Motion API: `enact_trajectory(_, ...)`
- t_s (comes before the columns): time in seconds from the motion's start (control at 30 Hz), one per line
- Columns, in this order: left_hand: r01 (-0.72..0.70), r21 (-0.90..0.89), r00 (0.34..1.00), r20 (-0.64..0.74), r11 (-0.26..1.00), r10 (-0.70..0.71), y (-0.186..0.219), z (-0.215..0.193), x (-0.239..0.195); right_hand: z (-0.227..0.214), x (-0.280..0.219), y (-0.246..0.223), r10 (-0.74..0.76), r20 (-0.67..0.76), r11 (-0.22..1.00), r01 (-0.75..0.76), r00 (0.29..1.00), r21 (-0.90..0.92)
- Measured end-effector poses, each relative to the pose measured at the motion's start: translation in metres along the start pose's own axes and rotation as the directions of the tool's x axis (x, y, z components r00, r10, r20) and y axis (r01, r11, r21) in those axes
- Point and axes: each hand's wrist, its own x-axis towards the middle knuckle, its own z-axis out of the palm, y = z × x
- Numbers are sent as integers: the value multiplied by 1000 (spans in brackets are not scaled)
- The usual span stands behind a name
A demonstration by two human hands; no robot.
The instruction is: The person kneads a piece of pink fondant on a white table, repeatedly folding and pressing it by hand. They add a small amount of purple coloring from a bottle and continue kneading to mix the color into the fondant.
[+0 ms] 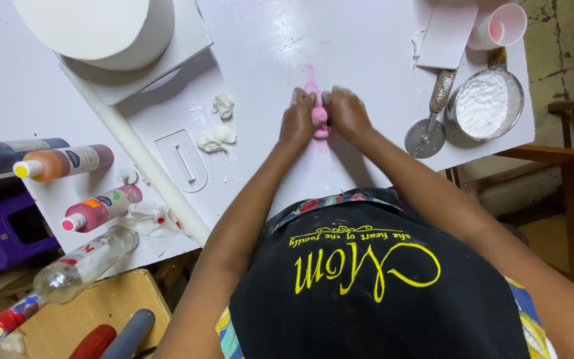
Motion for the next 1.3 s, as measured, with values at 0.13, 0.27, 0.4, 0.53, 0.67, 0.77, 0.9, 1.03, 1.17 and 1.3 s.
enact_trajectory(0.13, -53, 32, 997, -54, 998, 55, 17, -19, 5, -4, 3, 13, -125, -82, 992, 122, 989, -37)
enact_trajectory(0.27, -366, 503, 740, -353, 783, 572, 17, 6, -59, 36, -64, 34, -517, -268, 813, 368, 813, -452)
enact_trajectory(0.4, -427, 446, 722, -356, 787, 594, 6, 12, -107, 34, -119, 23, -484, -297, 872, 426, 823, -240)
enact_trajectory(0.53, -356, 439, 753, -388, 825, 531, -12, 48, -66, 18, -90, 6, -323, -282, 946, 311, 904, -87)
enact_trajectory(0.67, -118, 270, 944, -268, 955, 193, -44, 69, 19, -1, -14, 3, -24, -145, 999, 18, 989, -38)
enact_trajectory(0.77, -67, 292, 974, -187, 954, 125, -10, 18, 22, -8, 1, 5, 43, -184, 999, -39, 982, 26)
enact_trajectory(0.9, -353, 424, 851, -225, 834, 474, -6, 17, -7, 46, -13, 50, -476, -443, 833, 228, 760, -504)
enact_trajectory(1.03, -455, 321, 811, -236, 831, 535, 9, 13, -98, 36, -98, 29, -453, -360, 871, 319, 815, -374)
enact_trajectory(1.17, -513, 284, 809, -154, 810, 567, -8, 42, -147, 47, -133, 46, -197, -122, 980, 193, 973, -40)
enact_trajectory(1.3, -439, 313, 868, -93, 842, 487, 11, 20, -138, 39, -109, 56, -70, -190, 993, 87, 979, 85)
